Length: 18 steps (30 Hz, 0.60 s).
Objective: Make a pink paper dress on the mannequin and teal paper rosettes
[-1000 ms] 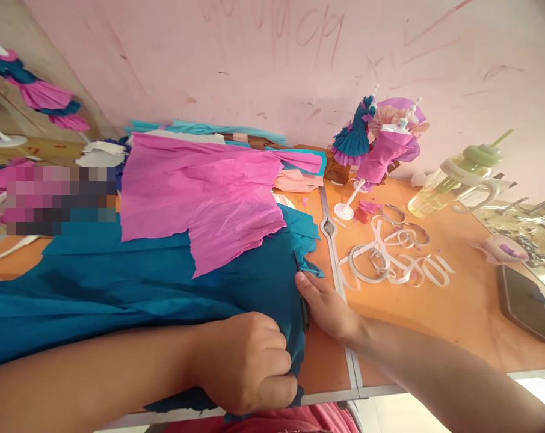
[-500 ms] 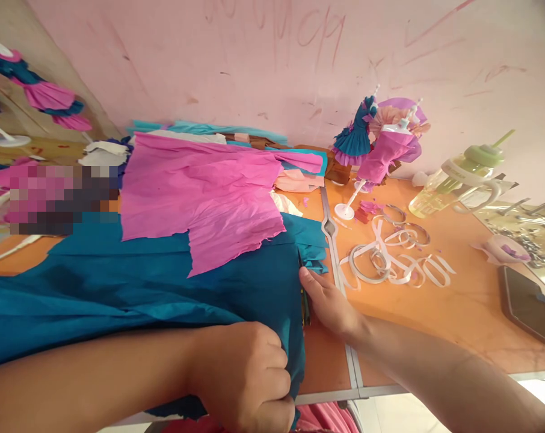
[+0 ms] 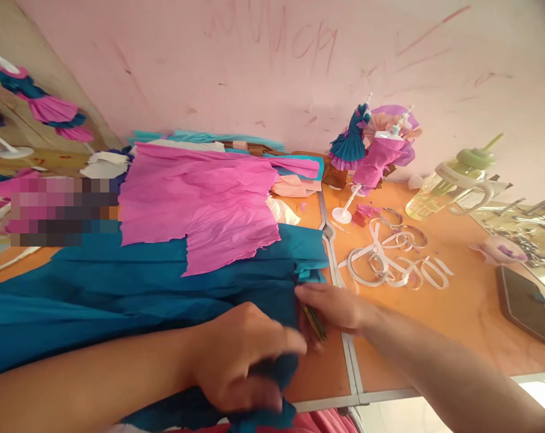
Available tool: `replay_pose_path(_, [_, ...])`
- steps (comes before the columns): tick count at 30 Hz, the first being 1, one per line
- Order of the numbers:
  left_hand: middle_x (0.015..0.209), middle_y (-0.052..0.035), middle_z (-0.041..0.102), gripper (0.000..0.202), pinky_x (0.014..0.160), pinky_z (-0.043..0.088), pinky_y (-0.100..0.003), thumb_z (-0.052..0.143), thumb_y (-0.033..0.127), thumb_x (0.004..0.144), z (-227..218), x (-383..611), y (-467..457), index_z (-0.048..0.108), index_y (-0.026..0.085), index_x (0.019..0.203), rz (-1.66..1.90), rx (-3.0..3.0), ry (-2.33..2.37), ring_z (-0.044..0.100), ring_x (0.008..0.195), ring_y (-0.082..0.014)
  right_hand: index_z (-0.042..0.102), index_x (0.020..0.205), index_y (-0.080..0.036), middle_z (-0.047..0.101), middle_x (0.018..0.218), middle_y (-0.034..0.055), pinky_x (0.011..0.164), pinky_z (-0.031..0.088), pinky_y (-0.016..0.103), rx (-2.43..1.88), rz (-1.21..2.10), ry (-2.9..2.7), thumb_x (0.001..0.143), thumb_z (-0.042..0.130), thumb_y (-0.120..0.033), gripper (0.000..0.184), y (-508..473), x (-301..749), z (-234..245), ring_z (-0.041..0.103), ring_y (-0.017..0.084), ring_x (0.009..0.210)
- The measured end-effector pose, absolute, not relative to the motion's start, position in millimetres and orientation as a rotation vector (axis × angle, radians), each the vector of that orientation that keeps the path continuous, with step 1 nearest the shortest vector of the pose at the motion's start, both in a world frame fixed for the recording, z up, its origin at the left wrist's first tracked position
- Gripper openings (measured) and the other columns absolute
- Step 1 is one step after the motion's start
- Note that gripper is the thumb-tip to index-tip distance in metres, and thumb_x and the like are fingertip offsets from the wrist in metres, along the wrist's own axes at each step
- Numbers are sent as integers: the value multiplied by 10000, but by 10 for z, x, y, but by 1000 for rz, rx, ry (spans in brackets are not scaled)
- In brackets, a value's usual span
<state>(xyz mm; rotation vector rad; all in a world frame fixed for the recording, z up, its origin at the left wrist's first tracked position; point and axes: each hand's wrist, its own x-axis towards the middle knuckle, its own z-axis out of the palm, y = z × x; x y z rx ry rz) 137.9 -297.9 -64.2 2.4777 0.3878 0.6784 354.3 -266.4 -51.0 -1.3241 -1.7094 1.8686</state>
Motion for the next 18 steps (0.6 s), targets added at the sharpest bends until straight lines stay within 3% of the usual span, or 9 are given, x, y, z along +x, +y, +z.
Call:
replay_pose_path(2, [614, 34, 628, 322, 491, 419, -192, 346, 365, 1021, -625, 1323, -2916, 551, 180, 1186, 537, 2246, 704, 579, 484, -97, 611, 796, -200, 579, 525, -24, 454, 435, 243, -1293, 2254, -1879, 906, 489, -491, 334, -2651, 3753, -260, 503, 115, 412])
replay_pose_path(4, [708, 30, 688, 238, 552, 460, -165, 428, 266, 999, -595, 1264, -2869, 588, 220, 1169, 405, 2231, 844, 638, 572, -93, 600, 773, -193, 554, 541, -32, 450, 407, 219, -1244, 2306, -2054, 885, 521, -388, 238, -2629, 3968, -35, 499, 103, 437])
replay_pose_path(6, [907, 5, 735, 224, 689, 516, -187, 517, 240, 953, -551, 1205, -2811, 638, 255, 1142, 378, 2352, 858, 698, 771, -126, 631, 831, -188, 530, 574, -35, 464, 404, 212, -1257, 1973, -2160, 894, 494, -352, 223, -2594, 4124, 90, 490, 100, 481])
replay_pose_path(8, [1061, -14, 725, 255, 811, 535, -240, 493, 248, 962, -499, 1158, -2700, 651, 271, 1160, 464, 2472, 963, 697, 928, -162, 664, 1016, -210, 562, 636, -25, 504, 407, 224, -1289, 1426, -2308, 915, 469, -343, 256, -2549, 4184, 80, 503, 112, 537])
replay_pose_path(11, [1113, -51, 703, 297, 864, 541, -336, 422, 273, 983, -453, 1151, -2398, 665, 236, 1150, 593, 2614, 1232, 674, 989, -214, 570, 1317, -318, 667, 834, 14, 601, 418, 270, -1315, 624, -2596, 912, 506, -322, 411, -2503, 4113, -127, 602, 170, 694])
replay_pose_path(15, [1183, -83, 673, 288, 976, 495, -412, 523, 339, 944, -552, 1255, -1931, 678, 210, 1150, 450, 2690, 1169, 623, 1095, -249, 620, 1252, -301, 638, 1092, 89, 575, 411, 292, -1343, 173, -2887, 914, 521, -350, 356, -2554, 3941, -426, 630, 180, 684])
replay_pose_path(18, [1117, -78, 706, 294, 972, 489, -390, 575, 391, 908, -699, 1328, -1722, 704, 204, 1093, 355, 2640, 1126, 635, 1060, -246, 629, 1159, -266, 622, 1129, 82, 554, 403, 291, -1332, 57, -2931, 901, 517, -280, 281, -2614, 3908, -507, 637, 175, 683])
